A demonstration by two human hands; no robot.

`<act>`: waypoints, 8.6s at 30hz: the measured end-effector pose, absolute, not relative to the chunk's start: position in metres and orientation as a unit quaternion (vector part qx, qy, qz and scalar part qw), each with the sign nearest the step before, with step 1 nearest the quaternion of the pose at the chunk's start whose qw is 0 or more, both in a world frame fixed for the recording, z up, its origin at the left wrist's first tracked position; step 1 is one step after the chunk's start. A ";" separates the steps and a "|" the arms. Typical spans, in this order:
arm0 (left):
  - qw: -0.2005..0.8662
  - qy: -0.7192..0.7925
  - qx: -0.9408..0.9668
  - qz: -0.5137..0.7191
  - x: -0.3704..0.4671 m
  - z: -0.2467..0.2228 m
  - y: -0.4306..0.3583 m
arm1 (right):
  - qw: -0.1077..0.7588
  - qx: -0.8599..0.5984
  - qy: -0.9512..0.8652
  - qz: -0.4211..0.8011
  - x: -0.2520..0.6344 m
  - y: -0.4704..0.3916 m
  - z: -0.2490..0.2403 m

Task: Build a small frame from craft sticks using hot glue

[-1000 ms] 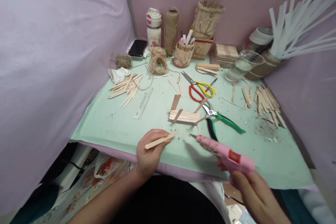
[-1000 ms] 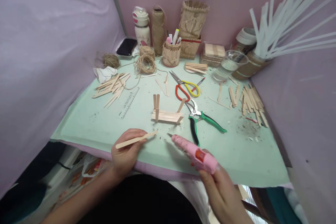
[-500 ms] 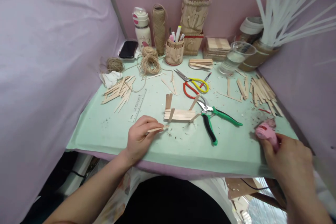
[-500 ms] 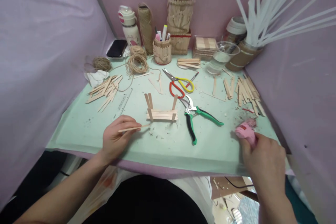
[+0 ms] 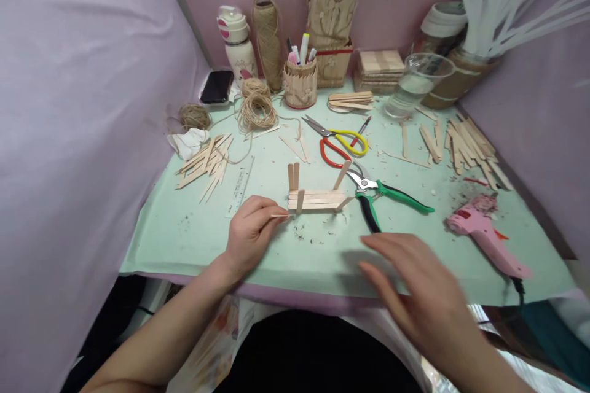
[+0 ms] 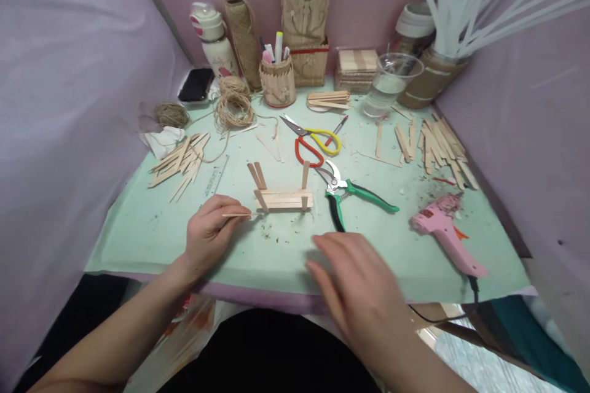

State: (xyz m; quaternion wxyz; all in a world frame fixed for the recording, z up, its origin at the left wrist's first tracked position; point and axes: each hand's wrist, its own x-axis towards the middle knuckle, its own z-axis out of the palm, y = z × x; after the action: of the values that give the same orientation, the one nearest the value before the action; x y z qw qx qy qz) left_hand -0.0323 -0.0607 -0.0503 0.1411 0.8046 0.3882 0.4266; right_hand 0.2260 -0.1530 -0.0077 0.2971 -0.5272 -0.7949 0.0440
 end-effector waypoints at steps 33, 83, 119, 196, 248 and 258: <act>0.148 0.396 0.828 0.367 -0.026 -0.043 -0.050 | 0.140 -0.596 -0.788 -0.069 0.160 -0.106 -0.056; 0.180 0.407 0.814 0.374 -0.021 -0.055 -0.043 | 0.042 -0.615 -0.787 0.035 0.160 -0.106 -0.054; 0.223 0.425 0.802 0.357 -0.023 -0.060 -0.042 | 0.002 -0.626 -0.779 0.021 0.158 -0.107 -0.056; 0.411 0.453 0.735 0.293 -0.018 -0.050 -0.027 | -0.011 -0.642 -0.762 0.080 0.157 -0.105 -0.052; 0.448 0.430 0.725 0.298 -0.019 -0.052 -0.026 | -0.007 -0.639 -0.766 0.074 0.156 -0.106 -0.051; 0.444 0.451 0.718 0.291 -0.019 -0.050 -0.027 | 0.008 -0.637 -0.768 0.067 0.157 -0.106 -0.055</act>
State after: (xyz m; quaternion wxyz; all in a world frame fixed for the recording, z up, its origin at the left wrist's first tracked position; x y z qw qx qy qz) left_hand -0.0185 -0.0272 -0.0503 0.4438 0.7179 0.4506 0.2909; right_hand 0.1575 -0.1062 -0.0548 0.0084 -0.6373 -0.7677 0.0667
